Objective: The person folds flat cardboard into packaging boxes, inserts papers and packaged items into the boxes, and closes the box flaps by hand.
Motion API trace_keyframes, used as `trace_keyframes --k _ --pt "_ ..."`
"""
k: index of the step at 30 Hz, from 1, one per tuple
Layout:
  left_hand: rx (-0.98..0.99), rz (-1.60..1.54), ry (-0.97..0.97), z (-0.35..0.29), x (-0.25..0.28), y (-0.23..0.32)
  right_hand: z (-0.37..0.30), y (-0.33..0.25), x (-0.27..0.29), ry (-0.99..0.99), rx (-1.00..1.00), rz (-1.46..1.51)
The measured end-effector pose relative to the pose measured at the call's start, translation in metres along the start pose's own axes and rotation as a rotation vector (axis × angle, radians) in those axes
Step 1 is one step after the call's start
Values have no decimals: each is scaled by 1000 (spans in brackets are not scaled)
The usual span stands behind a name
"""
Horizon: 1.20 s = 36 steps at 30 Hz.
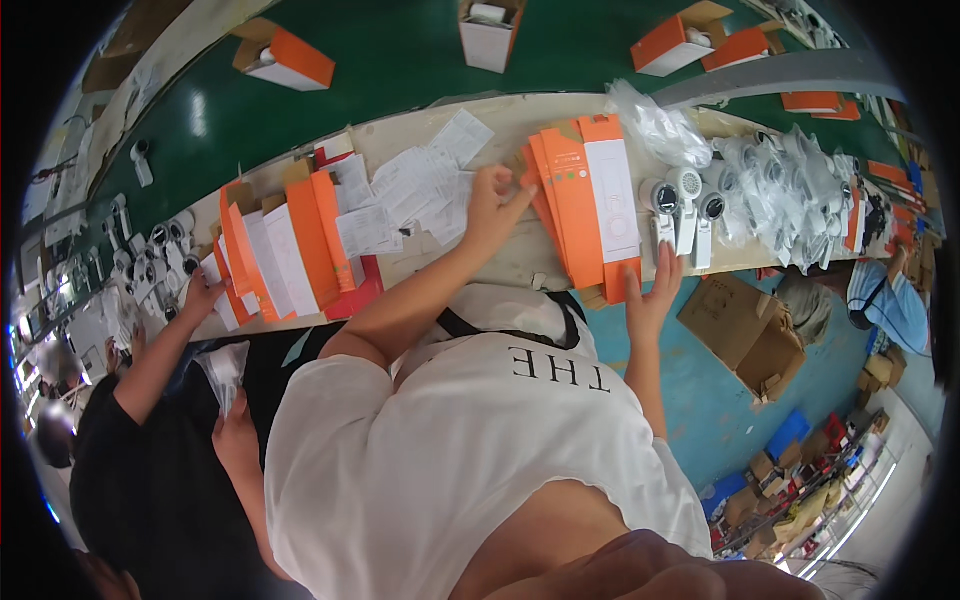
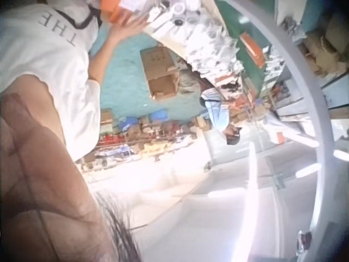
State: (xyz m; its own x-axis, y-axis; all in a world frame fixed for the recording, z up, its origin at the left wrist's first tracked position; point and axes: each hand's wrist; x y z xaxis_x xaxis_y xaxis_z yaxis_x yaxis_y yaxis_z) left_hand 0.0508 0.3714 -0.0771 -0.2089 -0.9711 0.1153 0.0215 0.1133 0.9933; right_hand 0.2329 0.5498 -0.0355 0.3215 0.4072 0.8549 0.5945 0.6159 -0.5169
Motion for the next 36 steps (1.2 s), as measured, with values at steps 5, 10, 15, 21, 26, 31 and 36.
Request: trace_keyframes --k 5,10,15,21,26,31,36 --pt "486 -238 -444 -27 -14 2 15 -72 -13 -59 595 -602" --pt "583 -188 -548 -41 -11 5 -25 -55 -28 -145 655 -587" --pt "267 -481 -376 -50 2 7 -31 -55 -20 52 860 -308" --pt "228 -531 -190 -83 86 51 -57 -92 -5 -91 1134 -4" --pt "376 -472 47 -112 142 -26 -57 -95 -33 -91 966 -11" --pt "267 66 -133 -128 154 -64 -6 -89 -33 63 549 -221" --pt "-421 821 -649 -98 160 -2 7 -75 -58 19 452 -532"
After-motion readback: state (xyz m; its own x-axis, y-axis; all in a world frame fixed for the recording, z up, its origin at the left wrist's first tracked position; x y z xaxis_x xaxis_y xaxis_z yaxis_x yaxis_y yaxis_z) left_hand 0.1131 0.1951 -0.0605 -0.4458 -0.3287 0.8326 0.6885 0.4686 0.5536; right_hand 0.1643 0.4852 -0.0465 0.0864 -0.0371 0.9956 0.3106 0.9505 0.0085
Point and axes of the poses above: each hand's wrist, its own z-axis towards the middle knuckle, its own x-axis out of the back of the hand, y = z × x, and after that the axes turned 10 degrees about -z, right-handed
